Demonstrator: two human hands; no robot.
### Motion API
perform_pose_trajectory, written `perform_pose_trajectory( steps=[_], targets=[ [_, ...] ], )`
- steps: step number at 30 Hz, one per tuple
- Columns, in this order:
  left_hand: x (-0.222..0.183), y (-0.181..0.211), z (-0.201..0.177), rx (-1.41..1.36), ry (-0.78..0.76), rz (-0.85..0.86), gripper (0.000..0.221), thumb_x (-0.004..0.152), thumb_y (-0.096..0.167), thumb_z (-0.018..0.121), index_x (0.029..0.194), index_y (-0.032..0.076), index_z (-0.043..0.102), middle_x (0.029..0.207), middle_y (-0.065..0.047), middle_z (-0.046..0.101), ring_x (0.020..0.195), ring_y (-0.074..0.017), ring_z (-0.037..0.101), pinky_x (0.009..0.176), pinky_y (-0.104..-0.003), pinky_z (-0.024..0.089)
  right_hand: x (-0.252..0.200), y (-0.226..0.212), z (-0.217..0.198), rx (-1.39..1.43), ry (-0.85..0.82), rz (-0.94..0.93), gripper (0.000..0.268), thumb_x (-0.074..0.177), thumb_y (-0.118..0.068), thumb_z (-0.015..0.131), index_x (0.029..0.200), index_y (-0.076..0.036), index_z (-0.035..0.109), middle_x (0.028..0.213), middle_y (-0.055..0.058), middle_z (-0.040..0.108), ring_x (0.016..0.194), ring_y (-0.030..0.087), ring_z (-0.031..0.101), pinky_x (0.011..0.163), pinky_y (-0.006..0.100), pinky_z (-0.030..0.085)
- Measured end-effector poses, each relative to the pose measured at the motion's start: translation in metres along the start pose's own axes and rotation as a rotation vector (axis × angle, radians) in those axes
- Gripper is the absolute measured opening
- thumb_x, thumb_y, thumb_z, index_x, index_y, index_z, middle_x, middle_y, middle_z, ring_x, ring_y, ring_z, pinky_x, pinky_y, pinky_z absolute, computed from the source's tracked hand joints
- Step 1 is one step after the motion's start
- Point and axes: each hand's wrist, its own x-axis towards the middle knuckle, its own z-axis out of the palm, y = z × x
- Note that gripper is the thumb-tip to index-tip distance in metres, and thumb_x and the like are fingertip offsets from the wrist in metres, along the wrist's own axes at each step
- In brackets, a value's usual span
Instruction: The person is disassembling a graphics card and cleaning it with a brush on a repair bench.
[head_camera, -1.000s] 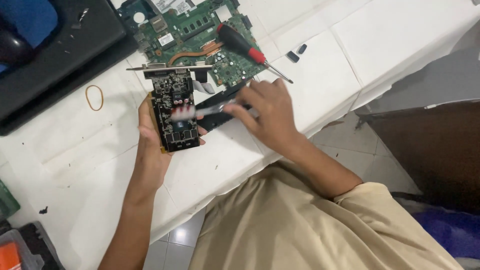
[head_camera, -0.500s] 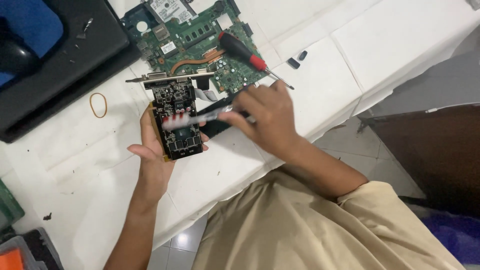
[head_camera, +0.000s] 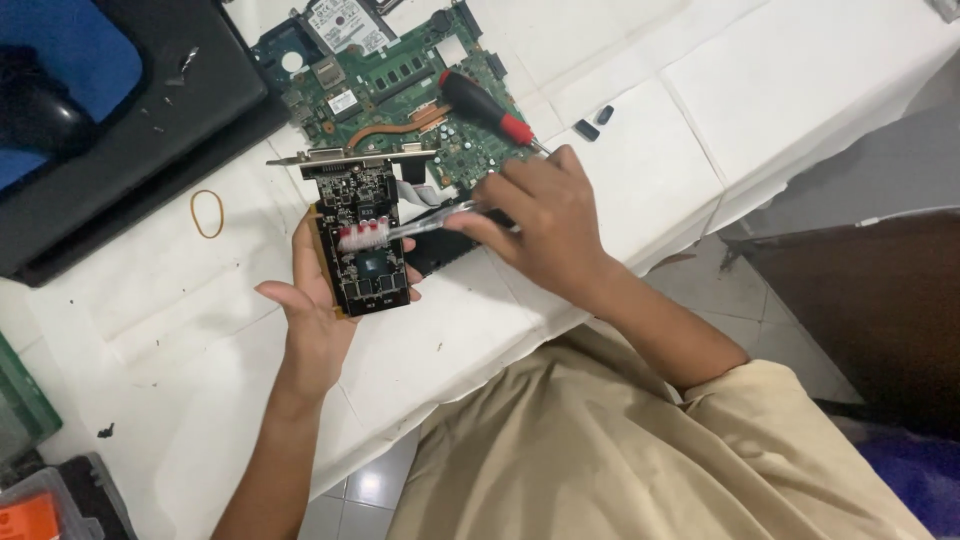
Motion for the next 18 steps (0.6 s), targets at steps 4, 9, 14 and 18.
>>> perform_pose_trajectory(
  steps=[4, 9, 14, 18],
  targets=[
    [0.000, 0.003, 0.000, -0.027, 0.027, -0.039, 0.105, 0.077, 0.085, 0.036, 0.158, 0.019, 0.019, 0.134, -0.030, 0.061, 0.101, -0.0379, 0.070, 0.089, -0.052, 0.060, 0.002, 0.001, -0.004, 0.030, -0.112, -0.126, 0.045, 0.103, -0.055, 0.057, 0.082, -0.016, 0.062, 0.070, -0.001, 0.051, 0.061, 0.015, 0.043, 0.067, 0.032, 0.027],
    [0.002, 0.000, -0.003, -0.046, 0.060, -0.005, 0.103, 0.079, 0.082, 0.035, 0.158, 0.018, 0.020, 0.139, -0.021, 0.056, 0.097, -0.0374, 0.069, 0.081, -0.054, 0.063, 0.014, 0.021, 0.002, -0.025, -0.027, -0.087, 0.047, 0.103, -0.057, 0.056, 0.084, -0.016, 0.068, 0.071, -0.002, 0.064, 0.064, 0.013, 0.050, 0.071, 0.028, 0.032],
    [0.002, 0.005, -0.002, -0.015, 0.071, -0.010, 0.104, 0.077, 0.087, 0.033, 0.160, 0.025, 0.021, 0.136, -0.026, 0.062, 0.104, -0.0336, 0.071, 0.051, -0.023, 0.042, 0.027, 0.008, -0.001, 0.049, -0.180, -0.326, 0.050, 0.105, -0.061, 0.054, 0.081, -0.018, 0.067, 0.069, -0.001, 0.057, 0.062, 0.015, 0.043, 0.078, 0.031, 0.030],
    [0.005, 0.001, -0.005, -0.113, 0.074, -0.011, 0.104, 0.076, 0.083, 0.035, 0.159, 0.022, 0.021, 0.132, -0.030, 0.060, 0.098, -0.0372, 0.068, 0.081, -0.053, 0.061, 0.053, 0.025, 0.003, -0.137, 0.066, -0.294, 0.049, 0.108, -0.056, 0.065, 0.083, -0.013, 0.058, 0.074, 0.000, 0.051, 0.065, 0.016, 0.042, 0.072, 0.032, 0.030]
  ],
)
